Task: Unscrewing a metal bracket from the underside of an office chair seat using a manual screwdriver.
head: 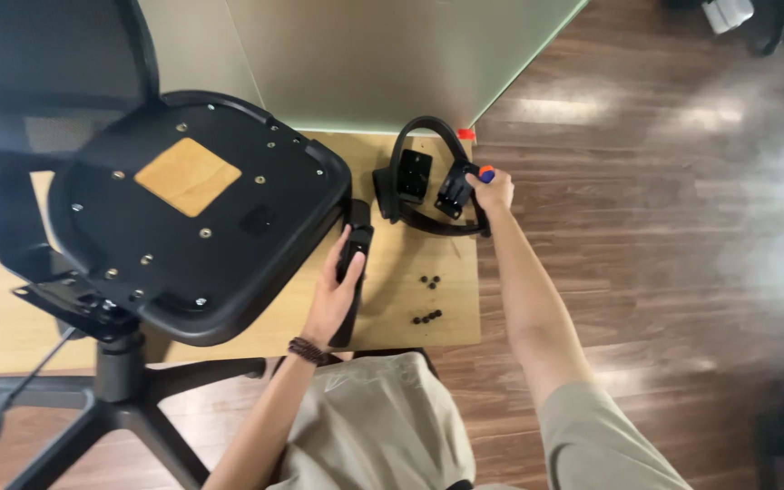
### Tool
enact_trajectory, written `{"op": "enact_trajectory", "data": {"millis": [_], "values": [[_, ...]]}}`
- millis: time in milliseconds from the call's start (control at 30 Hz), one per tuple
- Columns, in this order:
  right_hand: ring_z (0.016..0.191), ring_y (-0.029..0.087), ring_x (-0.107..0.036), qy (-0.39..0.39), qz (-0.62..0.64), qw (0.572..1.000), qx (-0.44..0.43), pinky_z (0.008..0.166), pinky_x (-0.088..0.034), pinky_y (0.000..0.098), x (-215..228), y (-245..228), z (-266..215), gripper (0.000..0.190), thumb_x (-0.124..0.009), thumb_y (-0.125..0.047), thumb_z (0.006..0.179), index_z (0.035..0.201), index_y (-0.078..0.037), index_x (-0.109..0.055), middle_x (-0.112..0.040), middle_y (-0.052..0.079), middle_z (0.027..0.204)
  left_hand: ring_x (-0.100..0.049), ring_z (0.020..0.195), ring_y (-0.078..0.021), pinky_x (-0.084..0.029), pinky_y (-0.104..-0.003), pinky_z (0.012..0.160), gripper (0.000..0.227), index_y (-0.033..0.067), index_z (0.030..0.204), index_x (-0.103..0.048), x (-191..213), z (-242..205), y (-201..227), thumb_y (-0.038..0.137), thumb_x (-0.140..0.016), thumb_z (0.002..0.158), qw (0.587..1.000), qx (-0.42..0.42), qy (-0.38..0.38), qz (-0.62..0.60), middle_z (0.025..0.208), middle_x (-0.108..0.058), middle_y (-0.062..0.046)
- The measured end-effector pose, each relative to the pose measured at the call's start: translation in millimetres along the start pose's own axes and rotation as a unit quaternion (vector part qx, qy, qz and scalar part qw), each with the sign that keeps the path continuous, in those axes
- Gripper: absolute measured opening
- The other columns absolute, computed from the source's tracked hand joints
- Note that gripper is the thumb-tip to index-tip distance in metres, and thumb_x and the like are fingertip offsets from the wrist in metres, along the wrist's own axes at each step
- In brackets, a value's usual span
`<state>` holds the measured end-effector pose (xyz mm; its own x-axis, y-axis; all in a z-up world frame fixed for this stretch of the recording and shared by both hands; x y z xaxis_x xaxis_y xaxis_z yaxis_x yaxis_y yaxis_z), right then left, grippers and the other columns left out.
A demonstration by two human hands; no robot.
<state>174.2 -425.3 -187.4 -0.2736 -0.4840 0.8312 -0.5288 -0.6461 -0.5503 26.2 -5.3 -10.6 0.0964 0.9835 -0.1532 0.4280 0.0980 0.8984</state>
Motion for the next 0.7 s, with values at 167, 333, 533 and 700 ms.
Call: {"op": "enact_trajectory", "data": {"millis": [167,333,533,700], "values": [[0.085,0.033,-0.074,-0.076,0.008,0.995,-0.067,0.075,-0.059,0.0466,10.8,-37.8,-14.6,0.049,-0.09,-0.041,0.075,0.104,-0.006,-0.073,-0.075,0.018,0.095,-0.054,0.128,-0.0125,-0.039,-0.025,0.109,0.057,0.0075,0.156,-0.042,-2.2,5.2,2.2,0.023,-0.059,0.104,0.995,-0.103,-0.015,0.008,0.143,-0.06,-0.008],[0.084,0.032,-0.073,-0.118,0.016,0.987,-0.111,0.069,-0.061,0.0478,-2.1,-36.2,-14.7,0.049,-0.087,-0.039,0.076,0.111,-0.009,-0.071,-0.074,0.017,0.098,-0.054,0.126,-0.0131,-0.039,-0.026,0.109,0.06,0.0076,0.157,-0.041,-6.1,5.3,2.8,0.024,-0.059,0.103,0.997,-0.076,-0.009,0.027,0.14,-0.062,-0.009],[0.088,0.033,-0.074,-0.115,0.001,0.99,-0.077,0.078,-0.059,0.0451,-31.5,-6.8,6.4,0.047,-0.088,-0.039,0.078,0.107,-0.006,-0.073,-0.076,0.018,0.098,-0.053,0.131,-0.0119,-0.038,-0.026,0.11,0.06,0.0066,0.157,-0.038,-6.7,5.6,6.8,0.024,-0.059,0.103,0.996,-0.082,-0.013,0.036,0.145,-0.058,-0.008],[0.091,0.036,-0.073,-0.086,-0.023,0.996,-0.024,0.082,-0.058,0.0459,-46.6,2.3,10.4,0.048,-0.089,-0.043,0.076,0.104,-0.007,-0.073,-0.076,0.019,0.098,-0.054,0.127,-0.014,-0.04,-0.027,0.11,0.063,0.0077,0.159,-0.038,-11.4,8.4,2.8,0.024,-0.061,0.102,0.998,-0.057,-0.013,0.017,0.143,-0.06,-0.01]]}}
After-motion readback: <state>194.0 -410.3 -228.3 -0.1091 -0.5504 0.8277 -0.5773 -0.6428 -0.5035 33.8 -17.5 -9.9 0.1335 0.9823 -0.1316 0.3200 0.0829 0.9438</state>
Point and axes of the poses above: each hand's wrist, its own z-axis towards the middle knuckle, its own x-axis out of the back of the hand, y = z × x, the point moved 3 cm from there along z, towards the middle knuckle
